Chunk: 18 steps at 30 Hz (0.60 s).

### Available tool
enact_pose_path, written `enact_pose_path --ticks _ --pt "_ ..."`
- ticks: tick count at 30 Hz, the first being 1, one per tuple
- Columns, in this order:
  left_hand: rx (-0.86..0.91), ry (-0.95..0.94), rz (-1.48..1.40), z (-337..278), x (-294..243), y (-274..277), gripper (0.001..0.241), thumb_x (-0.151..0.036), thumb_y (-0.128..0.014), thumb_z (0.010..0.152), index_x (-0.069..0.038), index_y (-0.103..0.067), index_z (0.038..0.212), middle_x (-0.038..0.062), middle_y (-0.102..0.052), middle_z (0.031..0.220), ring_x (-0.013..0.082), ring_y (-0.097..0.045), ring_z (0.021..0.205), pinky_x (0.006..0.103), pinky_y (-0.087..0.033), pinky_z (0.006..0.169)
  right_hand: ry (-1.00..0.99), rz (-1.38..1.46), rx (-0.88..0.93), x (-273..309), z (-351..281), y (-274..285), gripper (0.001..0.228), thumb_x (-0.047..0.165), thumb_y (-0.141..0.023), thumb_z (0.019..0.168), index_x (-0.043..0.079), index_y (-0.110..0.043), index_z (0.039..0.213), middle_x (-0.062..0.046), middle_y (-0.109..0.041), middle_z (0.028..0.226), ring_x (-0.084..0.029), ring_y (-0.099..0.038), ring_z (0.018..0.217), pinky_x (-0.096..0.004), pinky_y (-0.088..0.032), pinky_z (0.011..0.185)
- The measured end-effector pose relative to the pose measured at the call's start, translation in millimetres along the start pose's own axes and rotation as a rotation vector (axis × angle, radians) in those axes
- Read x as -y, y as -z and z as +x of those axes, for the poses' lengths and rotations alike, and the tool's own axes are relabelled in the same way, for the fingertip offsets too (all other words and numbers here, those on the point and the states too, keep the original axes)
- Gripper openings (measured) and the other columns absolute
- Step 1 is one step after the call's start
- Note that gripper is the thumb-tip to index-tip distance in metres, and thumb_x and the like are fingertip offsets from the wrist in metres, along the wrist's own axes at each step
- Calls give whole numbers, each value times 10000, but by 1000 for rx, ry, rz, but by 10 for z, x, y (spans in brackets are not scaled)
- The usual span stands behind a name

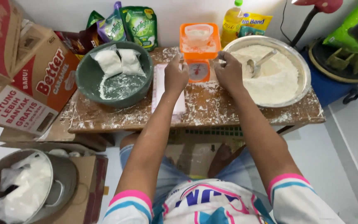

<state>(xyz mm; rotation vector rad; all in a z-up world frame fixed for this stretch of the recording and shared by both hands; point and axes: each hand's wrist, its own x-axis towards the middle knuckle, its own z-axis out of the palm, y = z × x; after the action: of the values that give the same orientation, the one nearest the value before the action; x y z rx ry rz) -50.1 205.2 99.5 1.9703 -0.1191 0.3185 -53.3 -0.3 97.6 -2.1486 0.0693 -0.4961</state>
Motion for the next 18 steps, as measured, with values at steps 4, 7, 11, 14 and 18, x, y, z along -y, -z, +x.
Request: enact_pose_path --ticks 4,7,11,14,18 --pt "-23 -14 -4 59 -2 -60 422 -148 -520 973 -53 -624 1371 224 -670 1294 379 -629 1260 454 -546 1058 -40 -10 -18 -133 -45 97 398 208 -677 874 140 -718 1264 -139 -737 1215 -328 -745 1005 -422 -602 850" --pt "-30 11 -2 26 -58 -19 418 -161 -529 966 -61 -629 1359 217 -671 1291 380 -630 1252 441 -550 1055 -43 10 -8 -195 -24 100 416 221 -686 871 157 -715 1281 -121 -746 1198 -314 -747 996 -409 -599 839" --pt "-29 38 18 13 6 -10 428 -159 -547 952 -44 -626 1356 222 -671 1273 372 -650 1221 434 -563 1040 -73 6 -8 -263 46 55 414 231 -675 876 187 -714 1286 -62 -765 1148 -246 -755 951 -369 -593 812" --pt "-26 48 33 96 154 -75 442 -181 -554 949 -39 -622 1363 218 -675 1256 363 -668 1191 435 -571 1024 -80 1 -11 -253 84 51 421 230 -673 872 175 -716 1287 -55 -771 1119 -226 -754 928 -356 -588 801" --pt "-9 24 50 245 154 -120 437 -195 -553 950 -55 -618 1360 224 -680 1229 379 -668 1174 459 -578 1017 -60 -2 -15 -218 235 -38 433 232 -681 855 168 -718 1281 -68 -775 1105 -239 -755 940 -361 -586 808"
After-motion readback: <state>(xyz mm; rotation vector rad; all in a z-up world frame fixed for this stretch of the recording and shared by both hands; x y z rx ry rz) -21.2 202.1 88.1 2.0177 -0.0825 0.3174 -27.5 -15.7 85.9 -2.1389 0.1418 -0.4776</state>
